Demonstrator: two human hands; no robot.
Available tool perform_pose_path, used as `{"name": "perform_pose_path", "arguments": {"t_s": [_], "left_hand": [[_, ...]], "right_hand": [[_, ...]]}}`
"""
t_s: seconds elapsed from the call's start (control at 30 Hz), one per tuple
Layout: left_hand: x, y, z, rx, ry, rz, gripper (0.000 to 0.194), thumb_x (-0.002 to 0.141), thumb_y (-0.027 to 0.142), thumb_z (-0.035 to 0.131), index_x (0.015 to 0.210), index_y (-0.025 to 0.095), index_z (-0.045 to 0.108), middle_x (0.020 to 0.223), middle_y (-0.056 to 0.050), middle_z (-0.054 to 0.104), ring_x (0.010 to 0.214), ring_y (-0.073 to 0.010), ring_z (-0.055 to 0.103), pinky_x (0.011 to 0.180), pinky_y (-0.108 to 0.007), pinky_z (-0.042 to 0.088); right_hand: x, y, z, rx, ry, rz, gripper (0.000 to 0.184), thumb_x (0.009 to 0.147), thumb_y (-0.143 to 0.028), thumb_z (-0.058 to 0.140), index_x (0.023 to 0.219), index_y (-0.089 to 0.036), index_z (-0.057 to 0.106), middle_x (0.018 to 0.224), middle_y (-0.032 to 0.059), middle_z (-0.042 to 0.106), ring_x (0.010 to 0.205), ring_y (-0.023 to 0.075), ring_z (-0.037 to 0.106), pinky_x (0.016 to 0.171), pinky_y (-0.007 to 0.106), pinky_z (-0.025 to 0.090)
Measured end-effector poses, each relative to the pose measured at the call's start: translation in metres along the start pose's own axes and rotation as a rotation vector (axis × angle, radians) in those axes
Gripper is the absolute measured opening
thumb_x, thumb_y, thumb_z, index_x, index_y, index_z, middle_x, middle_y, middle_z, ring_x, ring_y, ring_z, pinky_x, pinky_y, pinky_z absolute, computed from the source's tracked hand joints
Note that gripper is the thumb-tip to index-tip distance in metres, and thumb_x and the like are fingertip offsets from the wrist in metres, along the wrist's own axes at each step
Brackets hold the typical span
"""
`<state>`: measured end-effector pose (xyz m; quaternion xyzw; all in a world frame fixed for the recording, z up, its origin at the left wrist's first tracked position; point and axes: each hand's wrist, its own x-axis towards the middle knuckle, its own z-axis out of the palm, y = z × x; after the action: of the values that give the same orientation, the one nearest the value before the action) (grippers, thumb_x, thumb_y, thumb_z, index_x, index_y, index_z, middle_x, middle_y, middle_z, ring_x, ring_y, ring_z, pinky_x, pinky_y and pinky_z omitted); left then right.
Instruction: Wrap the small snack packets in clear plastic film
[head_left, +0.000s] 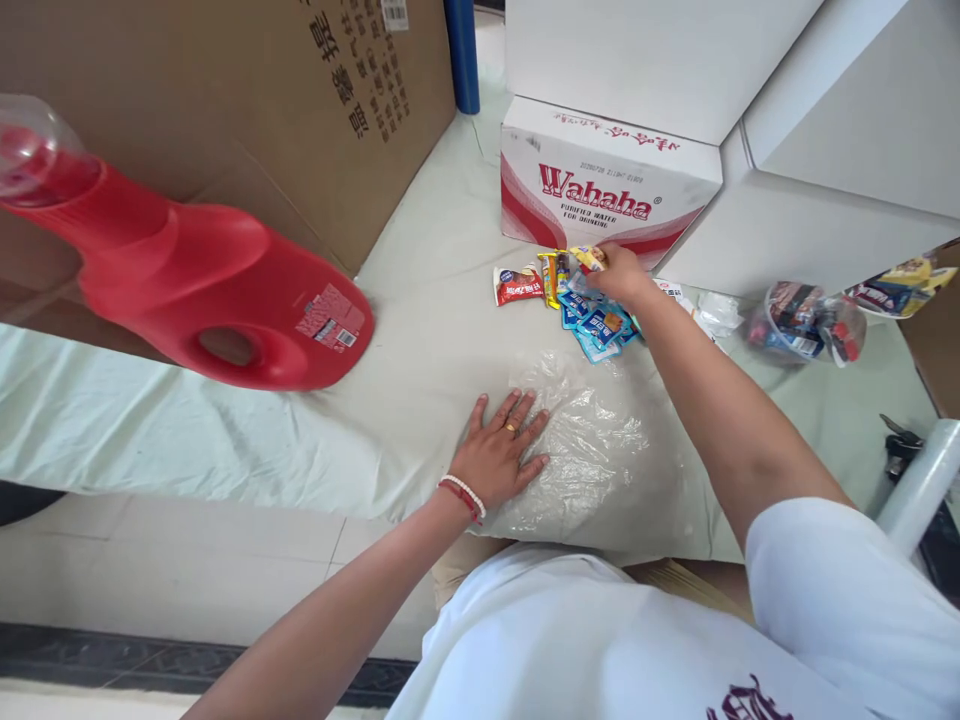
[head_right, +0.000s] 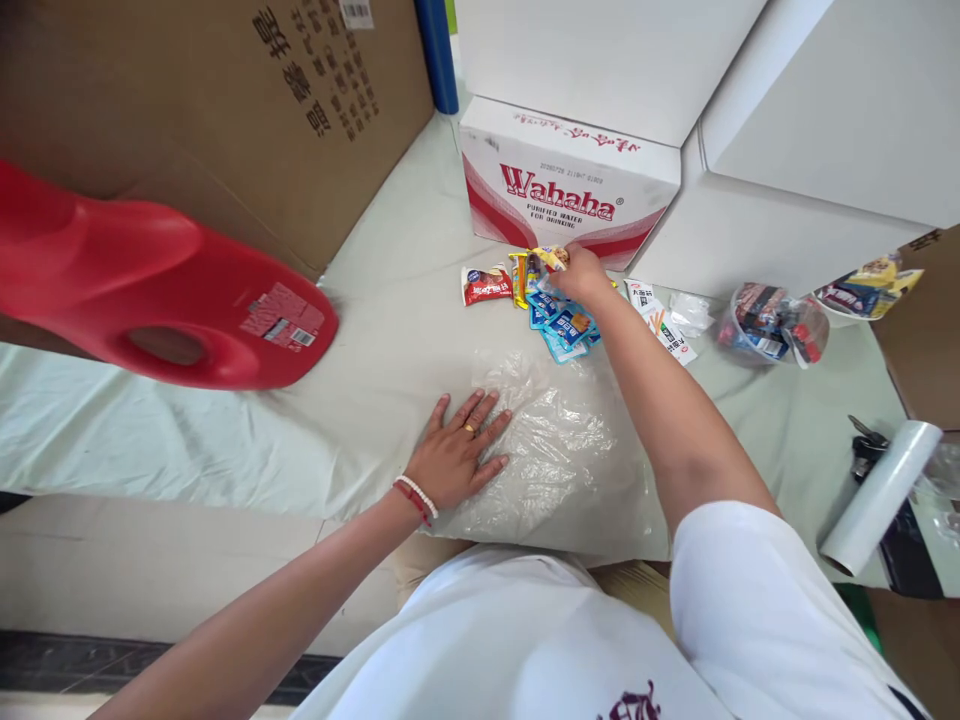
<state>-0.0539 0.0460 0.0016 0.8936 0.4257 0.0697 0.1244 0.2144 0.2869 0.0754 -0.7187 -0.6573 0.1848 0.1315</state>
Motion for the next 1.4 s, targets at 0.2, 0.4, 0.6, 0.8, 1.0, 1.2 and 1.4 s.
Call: {"name": "perform_pose_path", "arguments": {"t_s": [0.2, 0.4, 0.6, 0.8, 1.0, 1.2, 1.4], "left_hand": [[0.001, 0.000, 0.000, -0.009, 0.005, 0.005, 0.063, 0.102, 0.057, 0.041, 0.158, 0.029, 0.040, 0.170, -0.009, 0.029, 0.157, -0.0315, 0.026, 0.126, -0.065, 0.006], [0.000, 0.000, 0.001, 0.034, 0.017, 0.007, 0.064, 0.101, 0.056, 0.043, 0.159, 0.030, 0.038, 0.169, -0.010, 0.031, 0.157, -0.0319, 0.028, 0.126, -0.064, 0.008], [0.001, 0.001, 0.003, 0.092, 0.003, 0.019, 0.064, 0.102, 0.054, 0.041, 0.160, 0.028, 0.036, 0.169, -0.012, 0.029, 0.157, -0.0327, 0.027, 0.125, -0.066, 0.009], [0.002, 0.000, 0.002, 0.103, 0.006, 0.025, 0.067, 0.101, 0.054, 0.043, 0.161, 0.027, 0.035, 0.169, -0.013, 0.030, 0.156, -0.0341, 0.029, 0.124, -0.067, 0.012], [-0.016, -0.002, 0.008, 0.176, 0.249, 0.084, 0.060, 0.097, 0.045, 0.055, 0.155, 0.036, 0.043, 0.164, -0.011, 0.040, 0.157, -0.0375, 0.026, 0.123, -0.072, -0.001], [-0.042, -0.004, -0.001, -0.120, 0.041, 0.414, 0.065, 0.095, 0.018, 0.046, 0.158, 0.028, 0.036, 0.150, -0.011, 0.060, 0.145, -0.0225, 0.049, 0.129, -0.054, 0.020], [-0.048, -0.013, -0.011, -0.278, -0.189, 0.380, 0.030, 0.096, 0.039, 0.056, 0.118, 0.023, 0.068, 0.156, -0.013, 0.053, 0.150, -0.0266, 0.043, 0.129, -0.054, 0.021]], "right_hand": [[-0.132, 0.022, -0.042, 0.114, -0.230, -0.588, 0.071, 0.083, -0.028, 0.065, 0.152, -0.025, 0.046, 0.138, 0.0115, 0.060, 0.124, 0.0329, 0.057, 0.108, 0.052, 0.045], [-0.226, 0.035, 0.007, -0.067, -0.462, -0.684, 0.073, 0.082, -0.014, 0.067, 0.152, -0.023, 0.048, 0.134, 0.0160, 0.058, 0.123, 0.0328, 0.052, 0.104, 0.050, 0.044], [-0.239, 0.043, 0.019, -0.157, -0.380, -0.599, 0.064, 0.087, -0.014, 0.064, 0.149, -0.021, 0.051, 0.131, 0.0164, 0.059, 0.121, 0.0329, 0.049, 0.103, 0.048, 0.042], [-0.241, 0.039, 0.028, -0.120, -0.272, -0.534, 0.065, 0.088, -0.020, 0.067, 0.150, -0.020, 0.048, 0.130, 0.0161, 0.059, 0.119, 0.0323, 0.049, 0.102, 0.046, 0.041], [-0.255, 0.051, 0.029, 0.002, -0.182, -0.548, 0.072, 0.090, -0.036, 0.071, 0.154, -0.021, 0.042, 0.151, 0.0192, 0.046, 0.137, 0.0353, 0.041, 0.114, 0.055, 0.034], [-0.330, 0.097, -0.001, 0.292, -0.249, -0.528, 0.042, 0.097, -0.038, 0.063, 0.136, -0.027, 0.057, 0.134, 0.0141, 0.059, 0.127, 0.0287, 0.053, 0.107, 0.049, 0.048], [-0.365, 0.122, 0.025, 0.375, -0.236, -0.421, 0.015, 0.102, -0.030, 0.052, 0.101, -0.031, 0.067, 0.120, 0.0093, 0.067, 0.121, 0.0279, 0.060, 0.104, 0.052, 0.051]]}}
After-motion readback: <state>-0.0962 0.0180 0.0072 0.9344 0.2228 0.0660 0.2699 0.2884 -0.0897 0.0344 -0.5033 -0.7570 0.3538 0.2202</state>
